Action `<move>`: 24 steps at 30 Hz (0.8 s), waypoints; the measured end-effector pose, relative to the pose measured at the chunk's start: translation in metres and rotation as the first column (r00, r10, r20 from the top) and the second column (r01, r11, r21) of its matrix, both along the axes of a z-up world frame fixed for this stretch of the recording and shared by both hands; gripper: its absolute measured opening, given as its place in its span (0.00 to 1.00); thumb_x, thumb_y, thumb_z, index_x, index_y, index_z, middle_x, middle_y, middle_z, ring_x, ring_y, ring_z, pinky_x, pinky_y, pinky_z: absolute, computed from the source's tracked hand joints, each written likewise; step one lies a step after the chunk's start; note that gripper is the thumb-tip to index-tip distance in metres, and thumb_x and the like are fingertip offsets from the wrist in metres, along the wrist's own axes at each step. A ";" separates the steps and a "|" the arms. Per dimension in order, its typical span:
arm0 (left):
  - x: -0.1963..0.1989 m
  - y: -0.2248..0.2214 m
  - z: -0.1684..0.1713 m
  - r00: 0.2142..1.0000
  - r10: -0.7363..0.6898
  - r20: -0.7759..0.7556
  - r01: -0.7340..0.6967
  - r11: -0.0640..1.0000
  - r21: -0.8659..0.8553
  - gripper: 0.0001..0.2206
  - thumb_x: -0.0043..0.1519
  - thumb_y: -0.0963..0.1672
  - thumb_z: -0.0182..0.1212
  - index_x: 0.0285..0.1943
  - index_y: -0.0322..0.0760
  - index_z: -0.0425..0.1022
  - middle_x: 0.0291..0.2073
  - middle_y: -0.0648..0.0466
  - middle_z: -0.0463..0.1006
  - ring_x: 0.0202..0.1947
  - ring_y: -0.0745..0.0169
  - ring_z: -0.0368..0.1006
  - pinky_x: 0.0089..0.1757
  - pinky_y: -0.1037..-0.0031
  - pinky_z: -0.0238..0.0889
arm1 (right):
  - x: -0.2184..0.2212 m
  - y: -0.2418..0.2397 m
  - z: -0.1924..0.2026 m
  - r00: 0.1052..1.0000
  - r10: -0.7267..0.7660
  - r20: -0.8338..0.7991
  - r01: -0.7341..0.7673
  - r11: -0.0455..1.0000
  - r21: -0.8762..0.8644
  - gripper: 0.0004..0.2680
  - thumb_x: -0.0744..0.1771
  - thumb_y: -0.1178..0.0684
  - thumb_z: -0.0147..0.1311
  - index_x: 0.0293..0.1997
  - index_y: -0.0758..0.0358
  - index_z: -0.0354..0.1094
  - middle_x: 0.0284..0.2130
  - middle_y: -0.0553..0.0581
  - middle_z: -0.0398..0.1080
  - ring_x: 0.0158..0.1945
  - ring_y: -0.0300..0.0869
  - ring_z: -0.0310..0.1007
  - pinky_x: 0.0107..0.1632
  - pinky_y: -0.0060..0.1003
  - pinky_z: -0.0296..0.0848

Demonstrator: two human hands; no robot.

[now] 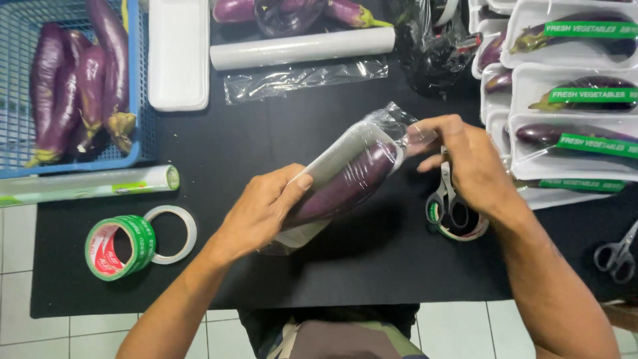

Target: The person places an eggplant onto a foam tray and wraps it in plastic film, securing the film on the underside of the tray by hand.

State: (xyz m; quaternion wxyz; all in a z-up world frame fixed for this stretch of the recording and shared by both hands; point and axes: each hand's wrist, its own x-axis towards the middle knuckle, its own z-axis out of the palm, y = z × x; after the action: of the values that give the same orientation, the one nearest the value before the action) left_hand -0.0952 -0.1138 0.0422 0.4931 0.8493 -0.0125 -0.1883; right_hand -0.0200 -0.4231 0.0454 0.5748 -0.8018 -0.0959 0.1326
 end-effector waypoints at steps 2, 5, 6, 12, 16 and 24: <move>-0.010 0.009 -0.047 0.999 0.027 -0.020 -0.030 0.989 -0.143 0.19 0.72 0.52 0.43 0.46 0.41 0.80 0.32 0.49 0.81 0.38 0.60 0.73 0.44 0.61 0.71 | -0.017 0.019 -0.008 0.985 0.102 -0.137 -0.078 0.982 0.171 0.24 0.72 0.38 0.31 0.56 0.71 0.68 0.42 0.67 0.75 0.45 0.50 0.78 0.45 0.48 0.82; -0.016 0.000 -0.037 0.996 0.060 -0.059 -0.077 0.931 -0.358 0.21 0.73 0.52 0.41 0.51 0.39 0.80 0.36 0.49 0.81 0.42 0.62 0.70 0.48 0.63 0.69 | -0.029 0.036 -0.033 0.947 0.211 -0.243 -0.118 0.929 0.350 0.24 0.71 0.39 0.33 0.62 0.73 0.65 0.46 0.70 0.76 0.47 0.53 0.79 0.47 0.54 0.82; -0.017 -0.007 -0.019 0.995 0.071 -0.074 -0.096 0.904 -0.417 0.22 0.73 0.52 0.39 0.54 0.38 0.79 0.38 0.48 0.82 0.43 0.61 0.71 0.50 0.63 0.68 | -0.030 0.040 -0.044 0.953 0.200 -0.228 -0.104 0.923 0.372 0.23 0.72 0.41 0.32 0.62 0.74 0.64 0.47 0.72 0.76 0.49 0.54 0.80 0.48 0.55 0.81; 0.012 0.000 -0.036 0.992 0.102 0.076 -0.038 0.807 -0.589 0.25 0.73 0.54 0.39 0.75 0.41 0.62 0.61 0.45 0.72 0.60 0.59 0.62 0.63 0.54 0.56 | -0.026 0.070 -0.029 0.964 0.194 -0.180 -0.129 0.940 0.317 0.22 0.72 0.43 0.37 0.65 0.74 0.63 0.49 0.70 0.74 0.52 0.53 0.77 0.51 0.56 0.80; 0.010 -0.002 -0.032 0.994 0.099 0.055 -0.038 0.748 -0.662 0.23 0.73 0.53 0.42 0.73 0.42 0.65 0.55 0.51 0.75 0.53 0.63 0.65 0.58 0.60 0.62 | -0.008 0.073 0.002 0.973 -0.010 0.231 0.003 0.999 0.032 0.17 0.71 0.53 0.45 0.67 0.72 0.60 0.52 0.71 0.71 0.53 0.52 0.75 0.50 0.47 0.78; 0.009 -0.002 -0.029 0.998 0.062 0.030 -0.024 0.718 -0.695 0.23 0.74 0.52 0.39 0.75 0.44 0.63 0.57 0.50 0.74 0.55 0.62 0.63 0.60 0.59 0.60 | 0.048 0.103 0.053 0.824 0.405 0.397 -0.318 0.909 -0.269 0.08 0.65 0.50 0.64 0.43 0.62 0.76 0.50 0.64 0.71 0.55 0.57 0.73 0.57 0.54 0.71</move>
State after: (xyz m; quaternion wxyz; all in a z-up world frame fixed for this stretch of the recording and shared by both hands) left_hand -0.0863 -0.1154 0.0130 0.7790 0.6073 -0.0749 -0.1366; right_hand 0.0283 -0.3203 0.0979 0.4224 -0.8288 -0.3618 0.0618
